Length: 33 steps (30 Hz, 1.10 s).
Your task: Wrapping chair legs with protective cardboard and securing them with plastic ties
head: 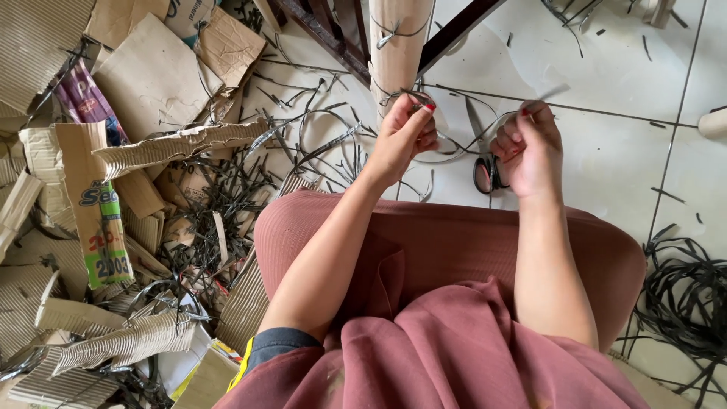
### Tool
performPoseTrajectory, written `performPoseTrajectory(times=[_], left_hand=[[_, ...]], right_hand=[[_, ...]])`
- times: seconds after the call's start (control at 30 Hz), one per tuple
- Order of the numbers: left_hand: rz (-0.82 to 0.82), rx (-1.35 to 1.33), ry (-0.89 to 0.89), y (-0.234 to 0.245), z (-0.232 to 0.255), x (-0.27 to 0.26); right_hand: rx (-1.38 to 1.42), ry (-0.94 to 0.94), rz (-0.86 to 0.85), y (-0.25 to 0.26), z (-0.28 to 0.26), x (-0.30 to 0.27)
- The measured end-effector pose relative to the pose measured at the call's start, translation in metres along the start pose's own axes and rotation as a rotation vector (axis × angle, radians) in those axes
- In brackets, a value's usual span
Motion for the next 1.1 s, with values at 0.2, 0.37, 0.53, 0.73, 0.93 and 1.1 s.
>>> performPoseTrajectory(times=[0.2,0.37,0.53,0.73,0.93,1.1], left_hand=[[-0.130,0.758,-0.293,0.018,-0.005,0.005],[-0.396,1.006,-0.332,0.010,0.008,-0.008],[-0.466,1.089,-0.317,0.014,-0.008,-0.003],[-0.205,0.851,-0.283,0.015,0.010,-0.003],[-0.167,0.747,-0.320,0.008,0.013,-0.008],[-0.189,0.879,-0.232,0.013,-0.006,-0.007]], right_hand=[[-1.361,-0.142,-0.144,-0.014,-0.020,-0.027],[-0.712,0.000,-0.186,0.021,0.000,-0.005],[0.244,-0.236,0.049,0.056,0.009,0.025],[-0.107,-0.113,0.475,0.108,0.016,0.044],[-1.258,0.116,0.709,0.149,0.066,0.071],[-1.515,-0.198,0.520,0.151,0.075,0.072]])
Point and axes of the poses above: each hand's wrist, its own x-axis towards the middle knuckle, its own y-axis out of the back of the hand, z = x × y, the point moved 1 cm from there along x, towards the middle knuckle, and after that the axes turned 8 degrees about -y, right-handed, at the moved point
